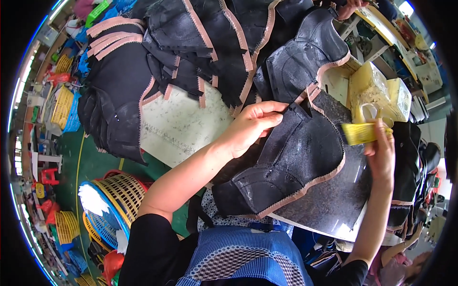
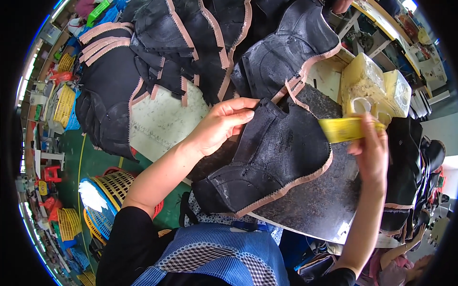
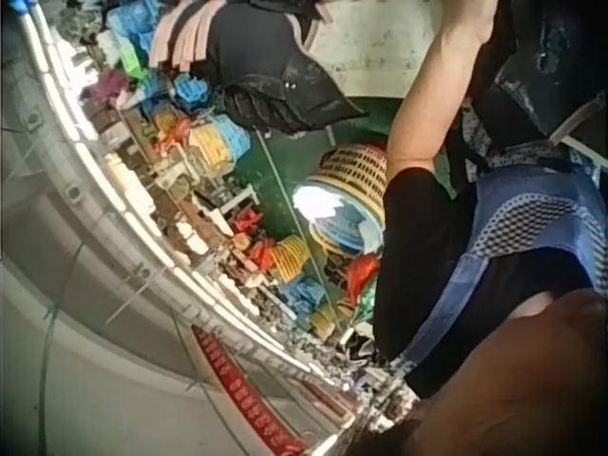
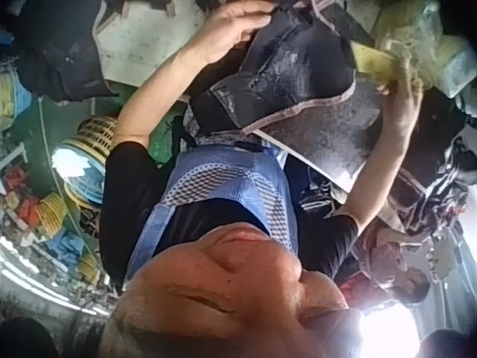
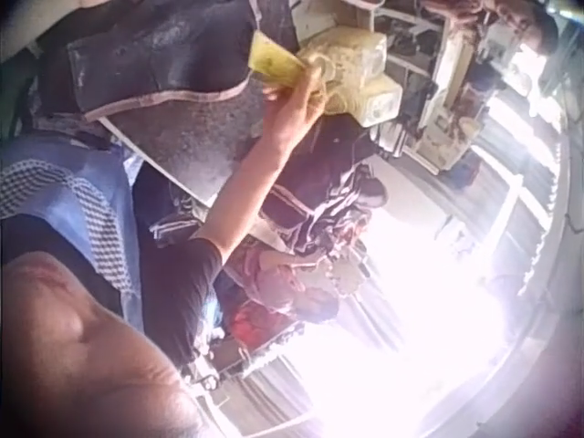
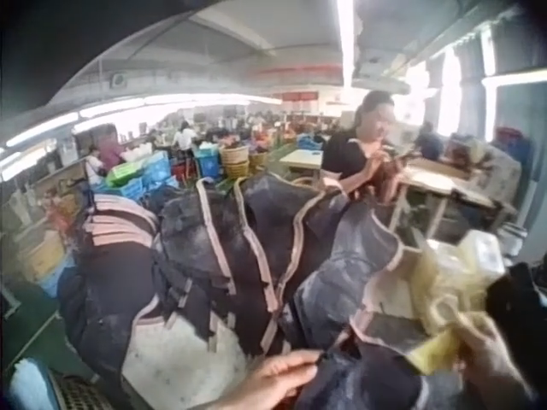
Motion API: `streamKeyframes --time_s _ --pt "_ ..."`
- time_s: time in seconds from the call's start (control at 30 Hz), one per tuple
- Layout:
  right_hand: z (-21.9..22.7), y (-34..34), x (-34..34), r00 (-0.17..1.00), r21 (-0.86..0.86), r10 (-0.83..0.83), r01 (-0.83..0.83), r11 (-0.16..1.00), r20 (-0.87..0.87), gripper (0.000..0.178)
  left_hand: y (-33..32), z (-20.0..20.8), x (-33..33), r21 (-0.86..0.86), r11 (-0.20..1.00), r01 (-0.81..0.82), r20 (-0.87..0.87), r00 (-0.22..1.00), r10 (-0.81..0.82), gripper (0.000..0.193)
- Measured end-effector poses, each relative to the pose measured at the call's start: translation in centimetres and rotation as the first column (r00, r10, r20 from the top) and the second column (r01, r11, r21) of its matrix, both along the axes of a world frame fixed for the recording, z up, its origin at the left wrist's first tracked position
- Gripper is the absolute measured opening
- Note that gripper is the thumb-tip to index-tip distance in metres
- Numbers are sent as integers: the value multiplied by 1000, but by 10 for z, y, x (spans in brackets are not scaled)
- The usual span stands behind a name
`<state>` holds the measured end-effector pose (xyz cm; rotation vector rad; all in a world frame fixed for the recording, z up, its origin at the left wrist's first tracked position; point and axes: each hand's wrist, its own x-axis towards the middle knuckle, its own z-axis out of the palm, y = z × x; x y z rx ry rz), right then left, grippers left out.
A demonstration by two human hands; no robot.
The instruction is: Applying glue to the edges of black shoe upper components using a small brush.
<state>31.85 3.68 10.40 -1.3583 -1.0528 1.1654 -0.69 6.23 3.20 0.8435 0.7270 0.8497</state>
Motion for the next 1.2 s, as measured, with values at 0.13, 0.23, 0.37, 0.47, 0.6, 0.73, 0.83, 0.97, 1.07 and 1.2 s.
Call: streamKeyframes --time_s 0.13,0.23,0.37,0.47,0.6,0.73,0.83,0.97,1.07,1.2 --pt "-3 -2 -93 993 180 56 -74 981 106 33 0 9 -1 -18 1000 6 -9 1000 -6 30" --pt "3 -17 -95 950 71 201 -223 972 240 36 -1 2 -4 9 998 56 15 998 -56 31" --pt "8 -10 -104 974 277 -6 -59 959 229 34 -9 14 -2 -8 1000 26 8 1000 -26 31" --pt "1 -19 -110 969 220 109 -158 963 222 33 -9 7 -3 26 1000 10 -28 1000 -9 31" --pt "4 -18 -101 976 286 -11 -53 957 216 34 -11 16 0 56 998 27 5 1000 -27 31" --pt "6 -30 -115 939 237 115 -198 951 323 24 2 18 -1 154 987 42 -28 999 -38 32" --pt "-6 -36 -119 917 244 108 -213 946 383 20 19 30 17 225 974 15 69 997 -31 30" --pt "-32 -38 -131 831 17 227 -273 962 508 18 44 9 30 185 982 29 52 998 -39 29" --pt "-32 -59 -129 828 -82 377 -379 922 415 19 47 6 26 295 953 -69 -46 995 86 29" --pt "-28 -50 -104 878 202 44 -158 967 476 18 40 -12 -2 655 755 -32 -284 916 285 35"
